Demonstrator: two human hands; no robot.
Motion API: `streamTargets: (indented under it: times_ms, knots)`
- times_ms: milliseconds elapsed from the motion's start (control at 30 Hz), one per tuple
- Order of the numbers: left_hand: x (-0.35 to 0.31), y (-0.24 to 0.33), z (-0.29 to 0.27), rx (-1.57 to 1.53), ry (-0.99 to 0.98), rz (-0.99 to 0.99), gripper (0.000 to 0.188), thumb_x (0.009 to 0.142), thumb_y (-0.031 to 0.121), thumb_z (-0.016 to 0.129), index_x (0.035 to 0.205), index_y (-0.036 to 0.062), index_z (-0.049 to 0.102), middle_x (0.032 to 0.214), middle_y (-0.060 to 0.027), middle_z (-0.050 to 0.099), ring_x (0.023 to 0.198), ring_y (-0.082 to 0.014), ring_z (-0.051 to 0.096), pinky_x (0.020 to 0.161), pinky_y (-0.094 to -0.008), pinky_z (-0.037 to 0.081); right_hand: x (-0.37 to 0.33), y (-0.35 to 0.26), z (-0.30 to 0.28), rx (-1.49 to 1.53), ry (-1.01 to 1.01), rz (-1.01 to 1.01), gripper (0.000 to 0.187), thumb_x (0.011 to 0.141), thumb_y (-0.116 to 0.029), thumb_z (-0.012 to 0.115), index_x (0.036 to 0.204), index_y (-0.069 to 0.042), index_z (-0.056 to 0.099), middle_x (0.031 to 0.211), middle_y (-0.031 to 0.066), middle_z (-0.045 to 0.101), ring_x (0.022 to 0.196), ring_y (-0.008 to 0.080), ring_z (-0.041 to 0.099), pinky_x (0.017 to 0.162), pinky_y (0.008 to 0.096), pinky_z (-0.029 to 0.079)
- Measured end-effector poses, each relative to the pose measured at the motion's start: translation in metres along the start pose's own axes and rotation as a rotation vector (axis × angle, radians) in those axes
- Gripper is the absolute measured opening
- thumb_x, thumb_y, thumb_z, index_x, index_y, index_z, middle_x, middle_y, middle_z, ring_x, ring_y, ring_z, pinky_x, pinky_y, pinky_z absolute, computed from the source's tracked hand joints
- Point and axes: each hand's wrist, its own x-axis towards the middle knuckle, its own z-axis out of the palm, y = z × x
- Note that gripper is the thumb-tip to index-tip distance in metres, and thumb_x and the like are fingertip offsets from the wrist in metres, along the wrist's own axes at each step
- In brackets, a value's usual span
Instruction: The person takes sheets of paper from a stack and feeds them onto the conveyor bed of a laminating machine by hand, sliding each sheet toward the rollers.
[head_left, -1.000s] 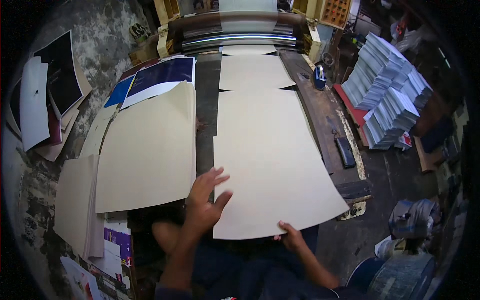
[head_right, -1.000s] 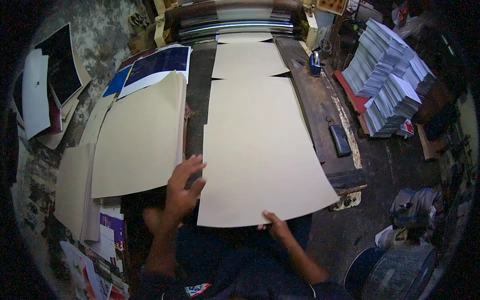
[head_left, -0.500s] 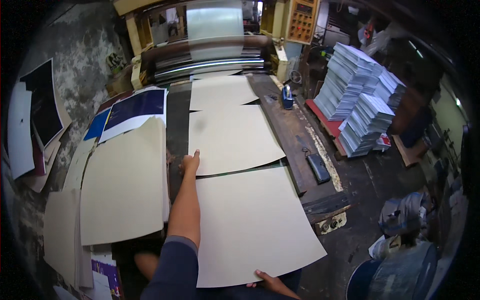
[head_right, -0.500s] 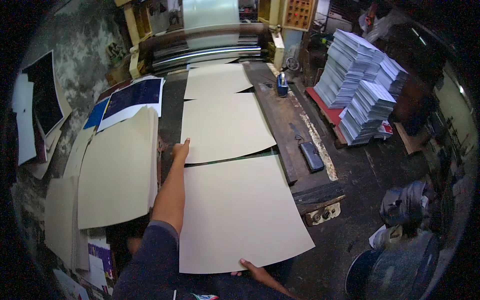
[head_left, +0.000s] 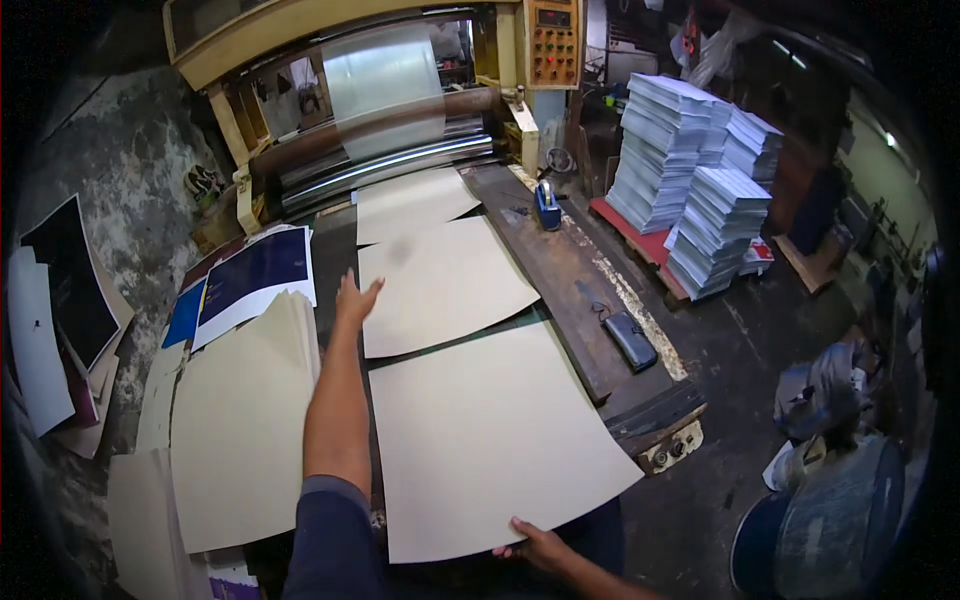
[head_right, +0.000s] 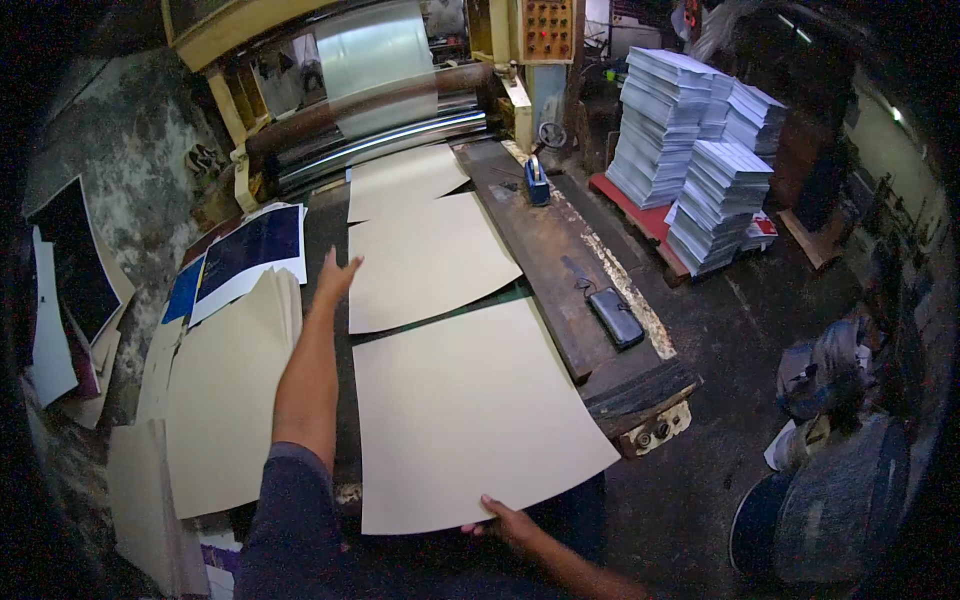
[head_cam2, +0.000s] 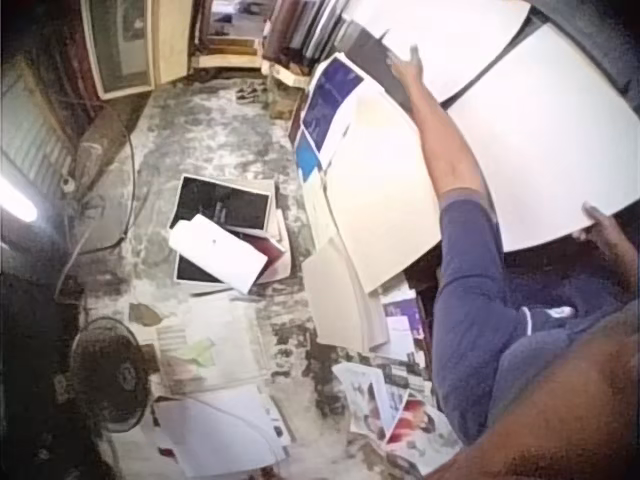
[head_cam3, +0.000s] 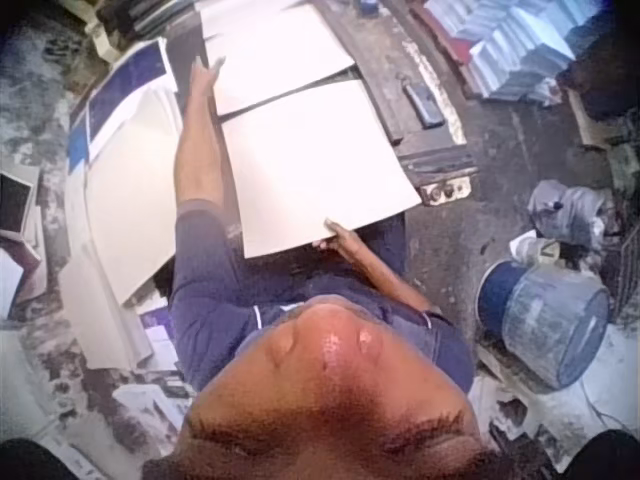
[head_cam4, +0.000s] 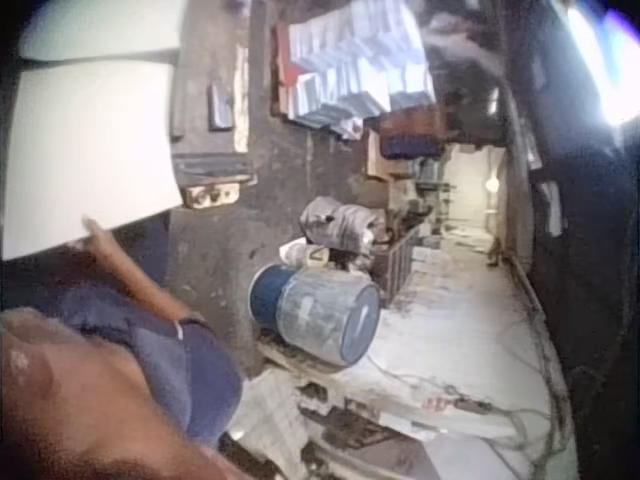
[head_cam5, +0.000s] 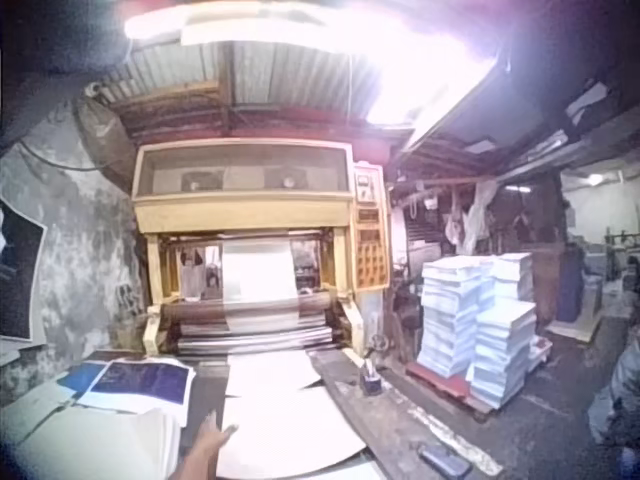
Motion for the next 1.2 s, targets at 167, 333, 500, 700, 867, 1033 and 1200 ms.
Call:
streamTargets:
  times_ms: [167,333,500,700,867,1033,1200]
  knots:
    - [0.006,0.070,-0.097,0.114,-0.019,0.243,0.083,0.082,0.053,0.064,0.141,-0.0002,0.038,0.145,-0.0276,0.034,0.136,-0.0396,0.033,0.111,-0.0422,0.027,0.019,-0.018,-0.009,0.033,-0.015,-0.046,0.046,0.100,-0.040,0.041,0.116,0.002,0.049,0.085,0.0168,0.065,0.074,0.0214,0.063,0.077,0.0400,0.054]
    - [-0.056,0.031,-0.188,0.467,0.038,0.410,0.073,0.089,0.045,0.059,0.146,0.0075,0.032,0.151,-0.0201,0.029,0.139,-0.0405,0.026,0.113,-0.0447,0.024,0.043,-0.041,0.001,0.019,-0.049,-0.038,0.050,0.101,-0.042,0.034,0.117,0.002,0.049,0.088,0.0156,0.065,0.072,0.0178,0.060,0.076,0.0361,0.053]
    - [-0.209,-0.011,-0.196,0.527,-0.170,0.287,0.074,0.092,0.033,0.057,0.149,0.0043,0.020,0.155,-0.0191,0.018,0.142,-0.0433,0.015,0.112,-0.0574,0.018,0.068,-0.068,0.006,0.051,-0.032,-0.053,0.049,0.102,-0.040,0.032,0.118,0.004,0.046,0.086,0.0157,0.064,0.071,0.0181,0.061,0.076,0.0423,0.055]
    - [-0.361,0.012,-0.227,0.231,-0.280,0.156,0.066,0.096,0.046,0.044,0.146,0.0054,0.031,0.154,-0.0200,0.022,0.144,-0.0397,0.013,0.113,-0.0555,0.011,0.100,-0.091,0.017,0.102,-0.023,-0.055,0.055,0.100,-0.046,0.037,0.122,0.003,0.041,0.089,0.0178,0.061,0.069,0.0183,0.059,0.078,0.0432,0.055]
    - [-0.402,0.012,-0.244,0.271,-0.286,0.290,0.070,0.089,0.055,0.052,0.140,0.0082,0.042,0.149,-0.0164,0.034,0.141,-0.0377,0.024,0.112,-0.0551,0.016,0.129,-0.105,0.023,0.110,0.006,-0.085,0.054,0.100,-0.046,0.035,0.123,0.003,0.041,0.093,0.0186,0.059,0.071,0.0179,0.055,0.079,0.0451,0.054]
    - [-0.412,0.012,-0.233,0.033,-0.040,0.169,0.049,0.094,0.047,0.051,0.122,0.0079,0.062,0.131,-0.0144,0.057,0.129,-0.0368,0.046,0.110,-0.0536,0.024,0.154,-0.114,0.024,0.067,0.038,-0.149,0.053,0.101,-0.046,0.032,0.126,0.001,0.040,0.095,0.0178,0.060,0.073,0.0181,0.056,0.080,0.0446,0.054]
    - [-0.419,0.013,-0.220,-0.248,0.275,-0.149,0.047,0.101,0.037,0.043,0.109,-0.0037,0.063,0.113,-0.0168,0.065,0.107,-0.0299,0.060,0.100,-0.0417,0.039,0.175,-0.105,0.028,0.087,0.095,-0.240,0.058,0.100,-0.045,0.035,0.137,-0.001,0.029,0.113,0.0200,0.057,0.092,0.0246,0.055,0.087,0.0454,0.051]
